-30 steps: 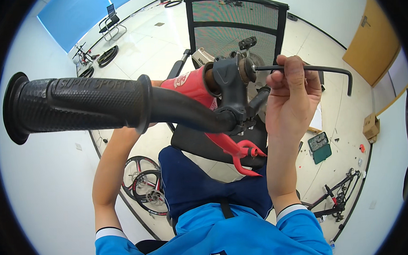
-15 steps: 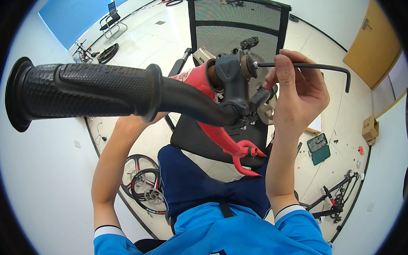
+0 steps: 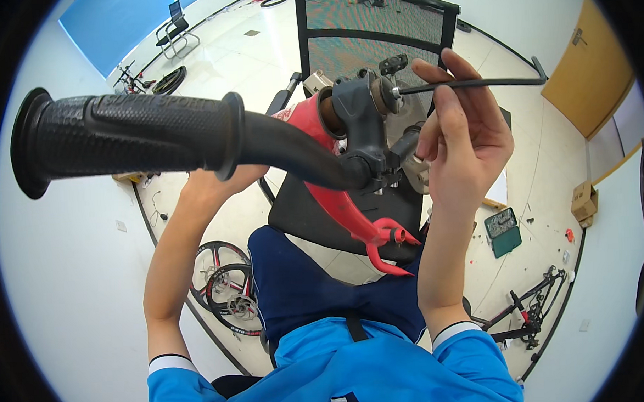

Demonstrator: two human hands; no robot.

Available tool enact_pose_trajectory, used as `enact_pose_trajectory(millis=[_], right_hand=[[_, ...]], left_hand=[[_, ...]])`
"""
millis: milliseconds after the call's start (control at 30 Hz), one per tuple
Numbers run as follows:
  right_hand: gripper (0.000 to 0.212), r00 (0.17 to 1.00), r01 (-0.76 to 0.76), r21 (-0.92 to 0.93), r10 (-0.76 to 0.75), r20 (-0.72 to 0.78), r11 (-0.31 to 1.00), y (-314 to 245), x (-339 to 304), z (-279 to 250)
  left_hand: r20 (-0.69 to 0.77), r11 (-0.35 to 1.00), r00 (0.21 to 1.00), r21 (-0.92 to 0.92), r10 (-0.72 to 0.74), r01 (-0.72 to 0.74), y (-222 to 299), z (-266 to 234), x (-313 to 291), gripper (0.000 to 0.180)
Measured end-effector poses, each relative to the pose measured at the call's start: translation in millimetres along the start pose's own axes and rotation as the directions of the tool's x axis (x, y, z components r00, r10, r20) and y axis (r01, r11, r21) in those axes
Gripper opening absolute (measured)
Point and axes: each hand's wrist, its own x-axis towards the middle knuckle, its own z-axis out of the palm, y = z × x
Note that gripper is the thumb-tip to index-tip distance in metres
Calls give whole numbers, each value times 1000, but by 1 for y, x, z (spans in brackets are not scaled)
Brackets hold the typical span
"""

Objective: The person assembles a bicycle wheel by attaching a disc brake rotor to the hub using an Allen key. They then pick up the handlebar assembly and tighten the stem bolts with the same tool.

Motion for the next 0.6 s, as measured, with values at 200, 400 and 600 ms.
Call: enact_pose_trajectory(millis=[200, 400, 600], right_hand=[[24, 978, 136, -325, -179, -106, 936, 8, -1, 15], [25, 985, 14, -260, -58, -163, 966, 5, 2, 8], [37, 999, -16, 201, 25, -44, 979, 12, 3, -4]], left_hand=[[-144, 990, 980, 11, 137, -137, -5, 1, -1, 22], [-135, 995, 986, 12, 97, -97, -9, 6, -2, 24], [-31, 998, 999, 69, 17, -15, -12, -4, -7, 29]])
